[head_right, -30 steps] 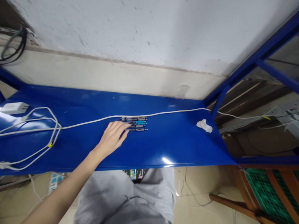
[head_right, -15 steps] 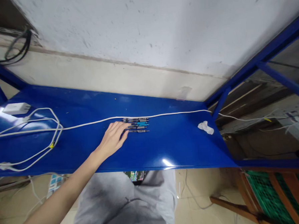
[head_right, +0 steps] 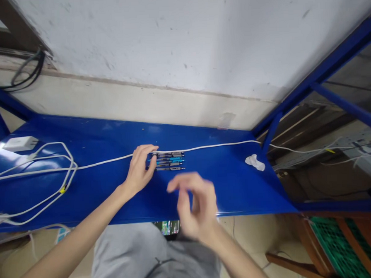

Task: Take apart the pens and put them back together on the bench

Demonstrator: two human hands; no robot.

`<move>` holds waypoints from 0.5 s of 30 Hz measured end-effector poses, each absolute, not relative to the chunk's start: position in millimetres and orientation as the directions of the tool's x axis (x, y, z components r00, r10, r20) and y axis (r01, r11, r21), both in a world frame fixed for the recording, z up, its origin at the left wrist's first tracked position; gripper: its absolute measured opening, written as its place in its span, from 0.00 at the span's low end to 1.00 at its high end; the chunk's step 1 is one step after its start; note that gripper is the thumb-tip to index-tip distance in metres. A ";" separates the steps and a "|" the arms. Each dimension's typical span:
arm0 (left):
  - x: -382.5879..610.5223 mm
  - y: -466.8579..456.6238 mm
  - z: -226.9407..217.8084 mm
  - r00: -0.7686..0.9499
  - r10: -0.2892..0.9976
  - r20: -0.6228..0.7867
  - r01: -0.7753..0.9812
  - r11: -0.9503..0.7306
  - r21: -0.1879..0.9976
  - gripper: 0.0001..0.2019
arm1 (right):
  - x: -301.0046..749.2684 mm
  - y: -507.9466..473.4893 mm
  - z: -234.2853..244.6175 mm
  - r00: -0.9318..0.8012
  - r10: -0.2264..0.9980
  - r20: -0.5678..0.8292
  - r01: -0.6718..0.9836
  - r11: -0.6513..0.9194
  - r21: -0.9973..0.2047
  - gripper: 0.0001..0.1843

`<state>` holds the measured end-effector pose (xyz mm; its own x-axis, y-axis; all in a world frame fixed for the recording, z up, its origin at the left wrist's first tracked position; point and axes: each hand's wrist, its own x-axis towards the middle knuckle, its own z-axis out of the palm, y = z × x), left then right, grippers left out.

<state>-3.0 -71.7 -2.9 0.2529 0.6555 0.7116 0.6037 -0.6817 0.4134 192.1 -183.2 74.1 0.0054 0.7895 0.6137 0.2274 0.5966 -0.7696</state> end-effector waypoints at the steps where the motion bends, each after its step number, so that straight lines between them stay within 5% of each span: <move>1: 0.8 -62.2 -0.2 0.247 0.642 0.726 0.610 -0.685 0.399 0.16 | 194.9 -158.2 66.5 0.047 0.798 0.601 0.228 0.577 -0.784 0.16; 8: 0.6 -10.7 -1.4 0.182 0.649 0.739 0.610 -0.664 0.433 0.17 | 221.8 -4.3 -0.2 0.099 0.809 0.579 0.427 0.491 -0.759 0.14; 15: -19.3 -5.7 -13.5 0.481 0.624 0.615 0.601 -0.746 0.287 0.16 | 227.0 -10.1 -20.9 -0.211 0.805 0.554 0.518 0.573 -0.635 0.13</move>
<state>-19.3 -5.7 -13.5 0.4809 0.6244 0.6155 0.6008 -0.7460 0.2873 227.0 -10.1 -20.9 -0.2111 0.8050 0.5544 0.5176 0.5732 -0.6352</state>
